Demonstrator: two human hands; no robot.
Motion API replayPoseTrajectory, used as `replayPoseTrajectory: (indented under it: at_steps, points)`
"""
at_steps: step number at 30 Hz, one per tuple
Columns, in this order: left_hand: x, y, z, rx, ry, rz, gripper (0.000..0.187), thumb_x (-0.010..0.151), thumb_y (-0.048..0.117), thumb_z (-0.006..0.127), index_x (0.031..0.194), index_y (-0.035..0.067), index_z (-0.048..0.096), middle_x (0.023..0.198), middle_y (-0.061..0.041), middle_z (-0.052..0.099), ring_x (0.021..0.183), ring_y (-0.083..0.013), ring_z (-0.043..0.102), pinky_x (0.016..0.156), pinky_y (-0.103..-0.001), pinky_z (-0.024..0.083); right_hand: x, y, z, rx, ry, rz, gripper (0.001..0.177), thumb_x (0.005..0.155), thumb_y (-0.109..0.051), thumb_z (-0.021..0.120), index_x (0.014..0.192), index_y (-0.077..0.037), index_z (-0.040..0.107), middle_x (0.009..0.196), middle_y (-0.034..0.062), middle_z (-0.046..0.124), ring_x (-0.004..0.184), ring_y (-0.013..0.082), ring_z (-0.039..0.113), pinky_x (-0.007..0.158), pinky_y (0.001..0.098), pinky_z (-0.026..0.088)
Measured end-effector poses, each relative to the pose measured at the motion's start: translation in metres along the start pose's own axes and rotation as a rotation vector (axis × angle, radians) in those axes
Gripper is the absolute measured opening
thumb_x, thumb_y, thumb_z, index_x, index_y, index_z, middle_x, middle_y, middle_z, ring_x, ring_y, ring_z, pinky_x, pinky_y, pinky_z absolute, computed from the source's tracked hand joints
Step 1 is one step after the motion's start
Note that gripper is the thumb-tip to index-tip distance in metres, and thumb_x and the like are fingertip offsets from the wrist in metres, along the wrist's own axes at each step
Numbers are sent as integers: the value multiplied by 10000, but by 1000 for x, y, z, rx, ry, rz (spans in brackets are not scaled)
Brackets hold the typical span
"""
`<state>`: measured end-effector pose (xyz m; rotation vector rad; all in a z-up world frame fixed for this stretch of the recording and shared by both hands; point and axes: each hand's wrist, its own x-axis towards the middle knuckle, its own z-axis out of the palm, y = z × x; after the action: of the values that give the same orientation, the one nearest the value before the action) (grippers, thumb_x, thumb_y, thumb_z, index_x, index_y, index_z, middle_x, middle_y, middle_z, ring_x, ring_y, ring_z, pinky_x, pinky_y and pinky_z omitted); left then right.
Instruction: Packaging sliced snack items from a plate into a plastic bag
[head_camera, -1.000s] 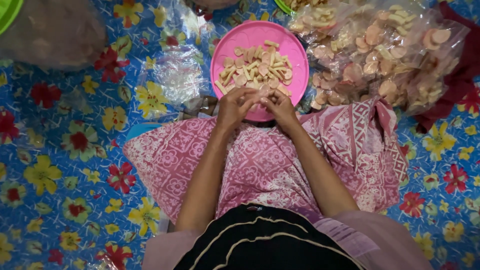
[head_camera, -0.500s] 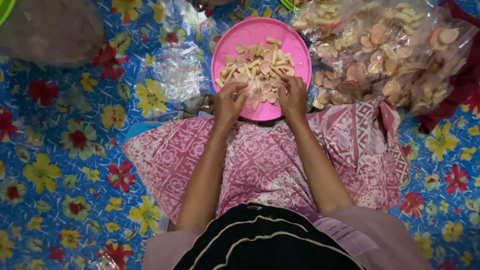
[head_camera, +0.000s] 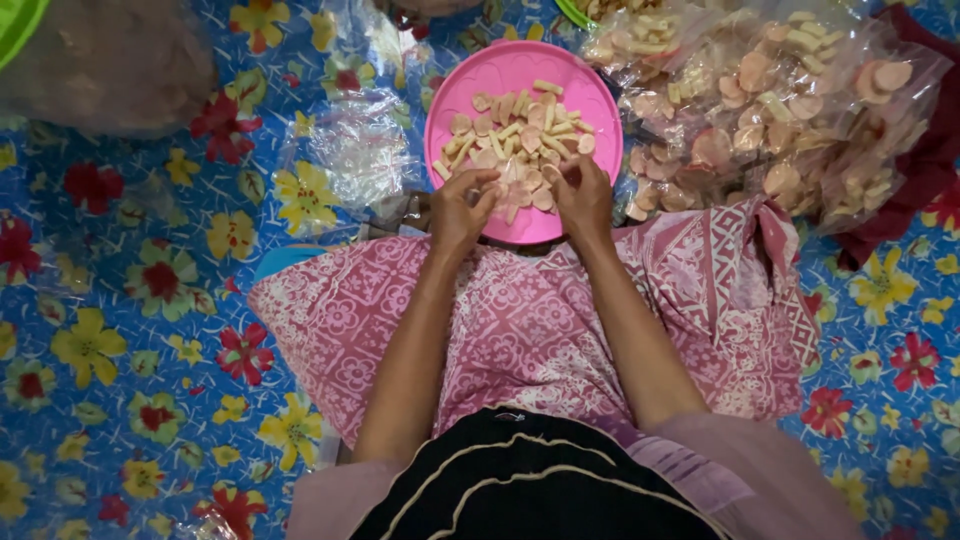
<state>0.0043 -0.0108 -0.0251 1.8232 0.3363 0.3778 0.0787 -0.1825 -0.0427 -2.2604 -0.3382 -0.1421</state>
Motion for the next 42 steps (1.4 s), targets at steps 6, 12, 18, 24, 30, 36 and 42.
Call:
replayPoseTrajectory:
  at_steps: [6,12,18,24,30,36,42]
  points:
    - [-1,9,-2,-31,-6,42,283,696,62,759,944,194,720,807,-60,672,807,-235,653,738,-298,500,-11,-31,-17,310,-20,260,197,781,-125,745,930,-147,617,803,59,661,724,185,633,615,297,503]
    - [-3,16,-5,-69,-15,36,289,692,67,770,948,193,722,821,-65,672,815,-230,651,749,-303,495,-19,11,8,765,-155,393,226,793,-86,723,985,-81,604,799,40,636,690,92,610,584,194,505]
    - [-7,15,-4,-55,-75,6,306,707,67,756,971,215,714,812,-55,665,774,-204,648,724,-280,503,-21,-8,-3,845,-216,463,236,792,-90,731,990,-46,610,742,39,621,675,103,631,593,179,525]
    - [-15,39,-12,-46,-142,-21,410,678,82,779,1041,249,687,892,-59,678,718,-171,634,731,-305,514,-24,7,7,869,-235,482,251,774,-90,752,985,-49,623,771,69,640,716,137,659,629,208,554]
    - [-10,30,-9,-18,-104,76,409,649,92,803,1026,200,686,879,-70,672,873,-266,645,803,-344,494,-23,-18,-6,912,-231,528,157,862,-123,650,992,-39,623,866,80,615,765,171,663,693,263,581]
    - [-8,21,-2,-66,-111,85,420,645,95,814,1032,202,688,916,-59,677,908,-255,640,840,-336,479,-20,-21,-8,835,-234,496,226,800,-113,732,994,-50,636,850,72,604,742,161,656,680,270,578]
    - [-6,19,-3,-30,-155,76,450,649,91,811,1062,208,674,975,-36,680,962,-253,630,873,-340,470,-16,-21,-8,787,-201,495,201,802,-157,738,955,-69,643,808,61,624,703,136,648,631,233,561]
